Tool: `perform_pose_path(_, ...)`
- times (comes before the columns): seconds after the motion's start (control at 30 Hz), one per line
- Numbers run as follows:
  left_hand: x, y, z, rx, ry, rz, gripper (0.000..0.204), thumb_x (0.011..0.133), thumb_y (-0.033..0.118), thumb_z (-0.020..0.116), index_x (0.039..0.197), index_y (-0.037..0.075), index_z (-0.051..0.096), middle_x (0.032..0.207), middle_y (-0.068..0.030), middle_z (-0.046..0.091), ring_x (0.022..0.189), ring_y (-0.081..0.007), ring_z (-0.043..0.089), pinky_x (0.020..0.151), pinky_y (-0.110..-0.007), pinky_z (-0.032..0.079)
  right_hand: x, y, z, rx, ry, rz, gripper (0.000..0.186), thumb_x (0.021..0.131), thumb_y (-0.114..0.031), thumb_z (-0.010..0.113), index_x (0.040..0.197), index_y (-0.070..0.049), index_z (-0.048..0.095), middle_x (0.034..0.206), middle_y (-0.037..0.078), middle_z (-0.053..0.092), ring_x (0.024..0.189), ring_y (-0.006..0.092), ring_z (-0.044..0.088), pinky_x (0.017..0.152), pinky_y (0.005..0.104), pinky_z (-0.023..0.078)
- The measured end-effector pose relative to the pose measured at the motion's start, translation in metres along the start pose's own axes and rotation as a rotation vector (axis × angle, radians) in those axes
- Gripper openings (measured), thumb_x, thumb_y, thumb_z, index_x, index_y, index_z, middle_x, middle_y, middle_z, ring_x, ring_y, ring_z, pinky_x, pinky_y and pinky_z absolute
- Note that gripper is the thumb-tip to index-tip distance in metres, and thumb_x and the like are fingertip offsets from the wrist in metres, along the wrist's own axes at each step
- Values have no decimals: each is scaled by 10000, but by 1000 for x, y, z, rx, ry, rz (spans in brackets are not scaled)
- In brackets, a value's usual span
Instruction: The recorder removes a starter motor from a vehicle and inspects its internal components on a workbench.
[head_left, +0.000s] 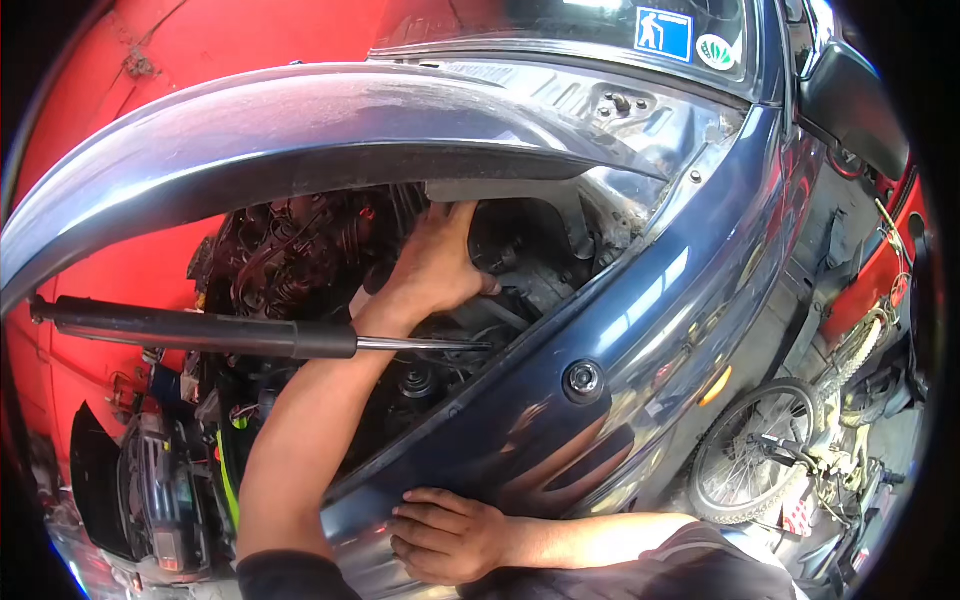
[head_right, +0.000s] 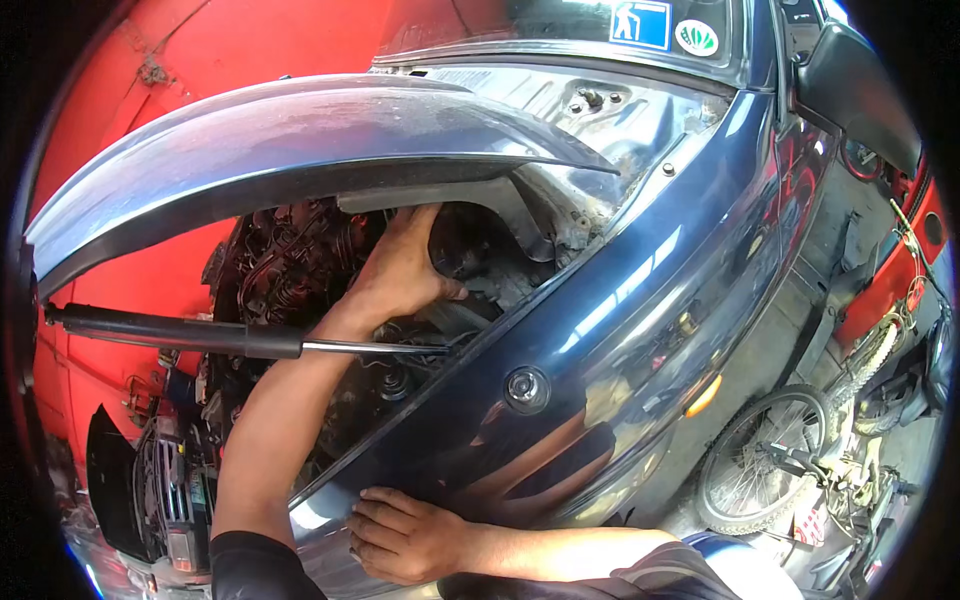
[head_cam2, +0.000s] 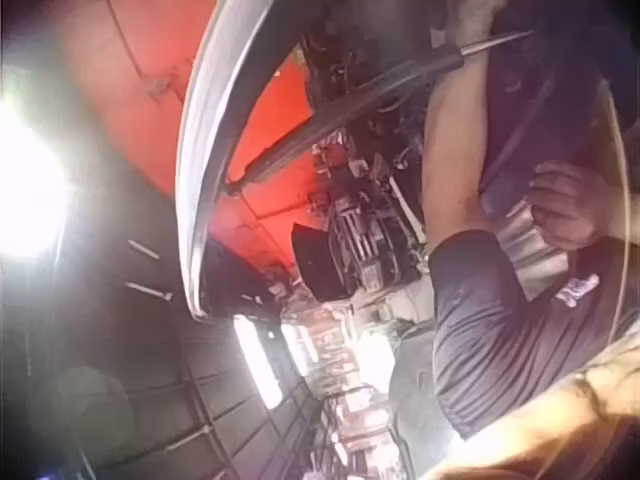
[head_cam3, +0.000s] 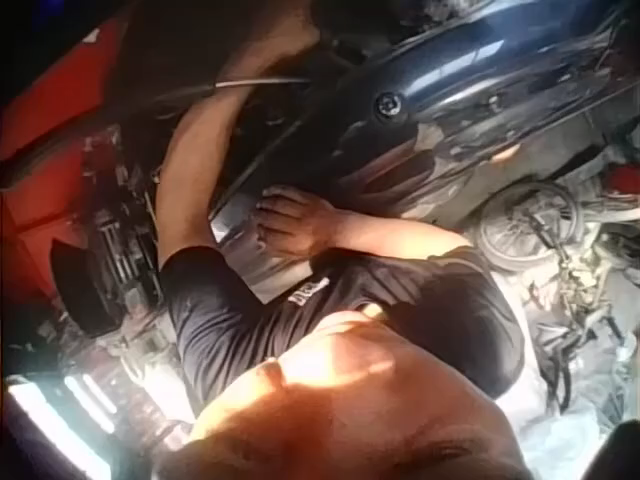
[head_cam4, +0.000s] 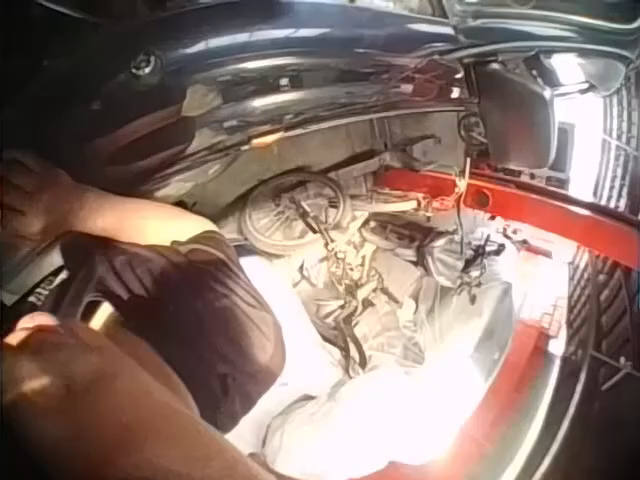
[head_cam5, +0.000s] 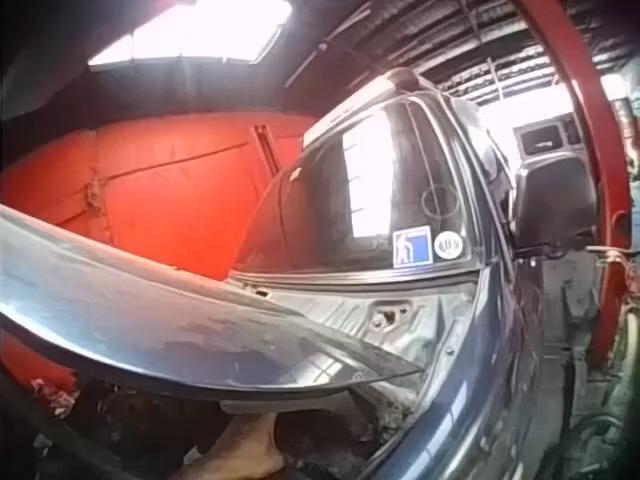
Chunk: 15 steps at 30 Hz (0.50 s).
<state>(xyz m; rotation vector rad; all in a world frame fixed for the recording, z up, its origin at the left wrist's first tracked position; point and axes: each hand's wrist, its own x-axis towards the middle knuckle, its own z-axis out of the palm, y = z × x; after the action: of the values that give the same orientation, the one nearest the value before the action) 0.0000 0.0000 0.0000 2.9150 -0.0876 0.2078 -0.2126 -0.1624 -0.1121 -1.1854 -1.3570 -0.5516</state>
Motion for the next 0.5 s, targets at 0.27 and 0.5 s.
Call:
perform_pose_path(0.27, -11, 16, -81, 127, -65, -88, 1045, 670, 133, 954, 1585, 41, 457, 1601, -300, 488, 1512, -448, 453, 1227, -459, 439, -3, 6, 3, 19, 41, -5, 188, 871, -196, 763, 944, -23, 759, 1095, 135, 766, 1072, 295, 731, 1091, 485, 568)
perform_pose_path(0.5, -145, -55, -86, -13, 350, -1, 1274, 551, 183, 1056, 1634, 66, 396, 1566, -216, 526, 1476, -370, 514, 1253, -458, 413, 10, 2, -5, 108, -13, -48, 204, 865, -238, 768, 960, -59, 748, 1099, 121, 759, 1048, 281, 731, 1062, 485, 569)
